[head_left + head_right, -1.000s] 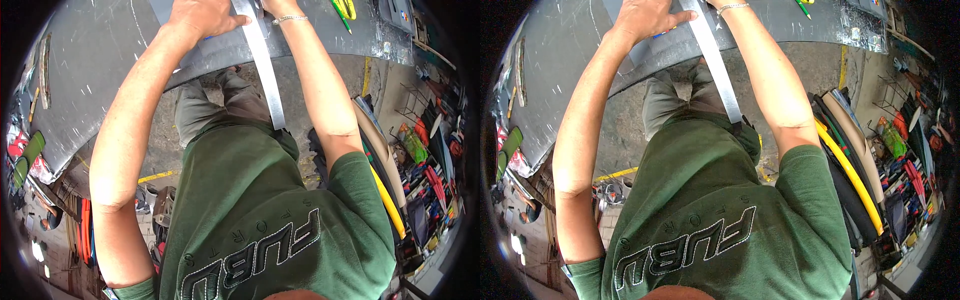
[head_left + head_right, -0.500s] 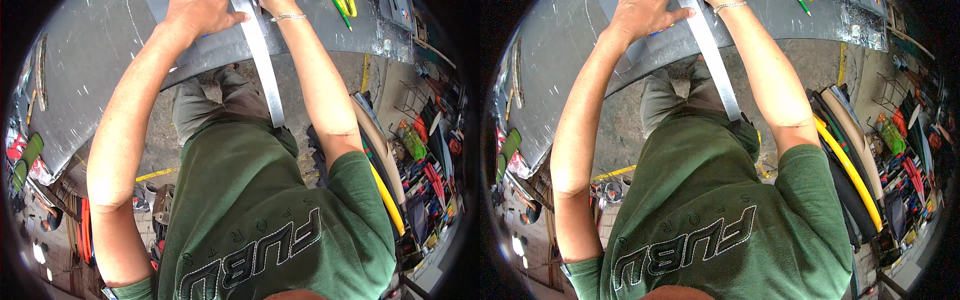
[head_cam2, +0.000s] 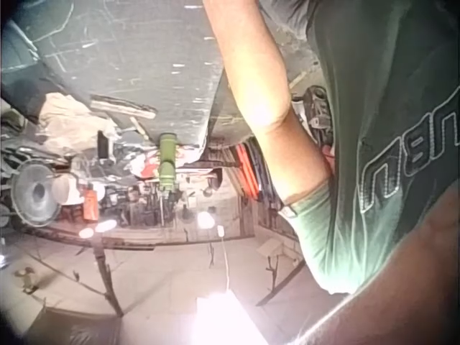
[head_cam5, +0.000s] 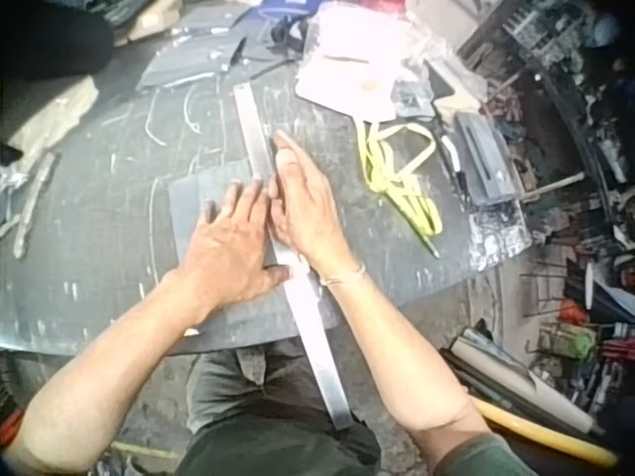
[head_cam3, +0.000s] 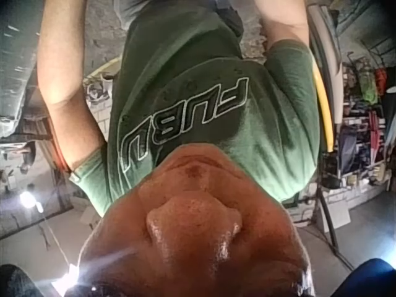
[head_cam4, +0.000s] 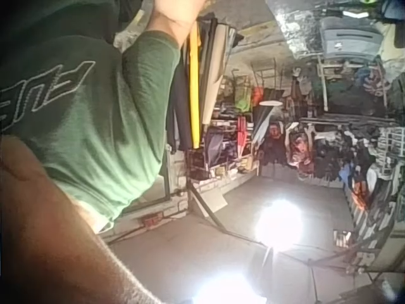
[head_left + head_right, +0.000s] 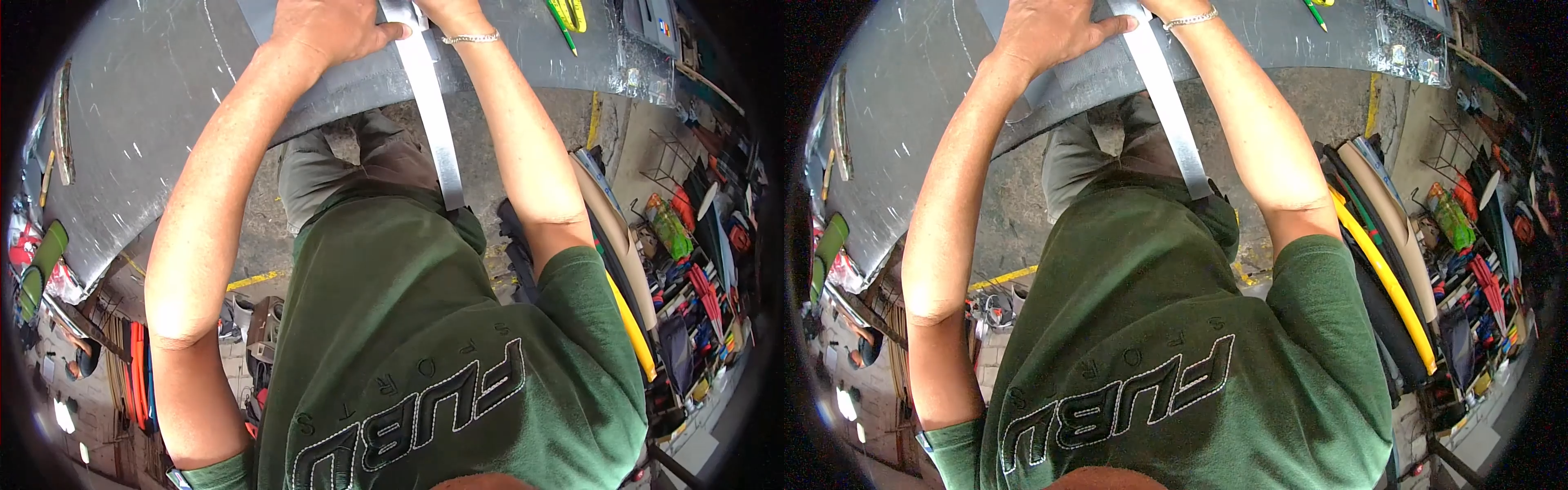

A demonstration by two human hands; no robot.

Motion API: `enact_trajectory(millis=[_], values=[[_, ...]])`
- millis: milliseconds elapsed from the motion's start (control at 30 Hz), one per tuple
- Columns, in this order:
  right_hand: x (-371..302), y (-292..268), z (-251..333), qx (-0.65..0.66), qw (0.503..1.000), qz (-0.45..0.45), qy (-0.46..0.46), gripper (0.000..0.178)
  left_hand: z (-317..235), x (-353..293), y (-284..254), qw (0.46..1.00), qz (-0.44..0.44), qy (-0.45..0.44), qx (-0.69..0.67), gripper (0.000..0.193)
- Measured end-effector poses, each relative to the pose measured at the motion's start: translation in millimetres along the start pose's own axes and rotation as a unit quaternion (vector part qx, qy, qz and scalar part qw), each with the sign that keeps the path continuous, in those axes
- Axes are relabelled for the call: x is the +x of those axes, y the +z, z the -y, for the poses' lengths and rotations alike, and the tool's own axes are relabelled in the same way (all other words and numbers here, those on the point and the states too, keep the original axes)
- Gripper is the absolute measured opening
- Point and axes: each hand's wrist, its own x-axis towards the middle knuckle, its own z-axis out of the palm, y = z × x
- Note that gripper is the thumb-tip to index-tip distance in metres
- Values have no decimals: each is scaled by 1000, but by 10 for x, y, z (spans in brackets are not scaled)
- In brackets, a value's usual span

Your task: Cutting a piece of grey synthetic material using a utility knife and a metal ruler.

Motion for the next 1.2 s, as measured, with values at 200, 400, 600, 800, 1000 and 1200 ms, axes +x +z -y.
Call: enact_trajectory(millis=[200,400,600,800,1000,1200], values=[[44,148,267,-59,982,-64,165,52,118,0,168,999,24,26,-20,98],[263,128,21,-10,1000,-23,0,52,154,-4,257,997,-65,33,-41,109],[299,76,-56,-58,995,-55,-52,49,362,-67,296,959,-110,137,-221,110],[111,111,997,-247,953,-52,-168,39,31,24,-119,999,45,-12,12,113],[-424,-459,2229,-228,937,-208,-162,33,222,44,377,990,-131,50,-24,106],[-1377,-1185,1438,53,989,-127,-53,40,338,-315,525,958,-211,111,-160,78]])
